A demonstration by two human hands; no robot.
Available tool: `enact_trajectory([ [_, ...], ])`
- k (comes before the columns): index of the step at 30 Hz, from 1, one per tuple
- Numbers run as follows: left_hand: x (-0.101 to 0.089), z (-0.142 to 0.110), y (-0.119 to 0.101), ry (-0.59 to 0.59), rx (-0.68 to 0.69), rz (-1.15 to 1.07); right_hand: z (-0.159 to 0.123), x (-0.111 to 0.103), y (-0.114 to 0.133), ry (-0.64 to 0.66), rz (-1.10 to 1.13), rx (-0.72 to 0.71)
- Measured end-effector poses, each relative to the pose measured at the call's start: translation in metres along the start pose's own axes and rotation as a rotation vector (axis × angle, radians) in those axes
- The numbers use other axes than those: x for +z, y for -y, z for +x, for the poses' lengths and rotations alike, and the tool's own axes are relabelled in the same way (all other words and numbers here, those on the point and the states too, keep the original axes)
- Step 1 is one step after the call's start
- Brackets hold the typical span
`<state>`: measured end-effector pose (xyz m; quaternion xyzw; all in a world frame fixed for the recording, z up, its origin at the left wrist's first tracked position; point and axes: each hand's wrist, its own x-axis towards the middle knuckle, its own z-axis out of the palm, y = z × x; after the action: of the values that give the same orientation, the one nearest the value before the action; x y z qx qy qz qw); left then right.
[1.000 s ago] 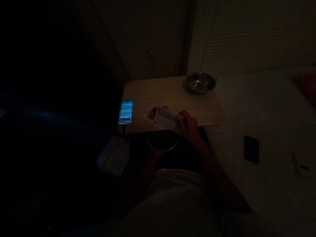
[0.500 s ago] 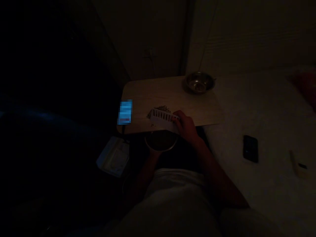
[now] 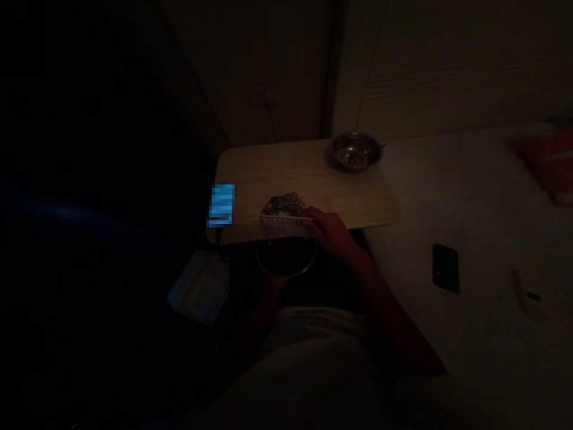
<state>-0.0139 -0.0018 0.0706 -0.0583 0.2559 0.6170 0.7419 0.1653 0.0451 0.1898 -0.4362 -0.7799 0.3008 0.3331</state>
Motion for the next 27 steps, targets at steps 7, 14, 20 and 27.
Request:
enact_trajectory([
  [7,0.001,0.003,0.001,0.001,0.008,-0.022,-0.002,-0.005,0.003,0.074,-0.005,-0.041],
  [14,-0.004,0.002,0.003,0.049,-0.016,-0.021,-0.011,-0.015,0.004,-0.023,-0.005,0.02],
  [20,-0.002,-0.006,0.006,-0.047,-0.024,-0.086,-0.021,-0.023,-0.009,-0.461,0.045,0.205],
  [27,-0.018,0.001,0.009,-0.124,-0.05,-0.051,-0.02,-0.034,-0.018,-0.773,0.035,0.248],
])
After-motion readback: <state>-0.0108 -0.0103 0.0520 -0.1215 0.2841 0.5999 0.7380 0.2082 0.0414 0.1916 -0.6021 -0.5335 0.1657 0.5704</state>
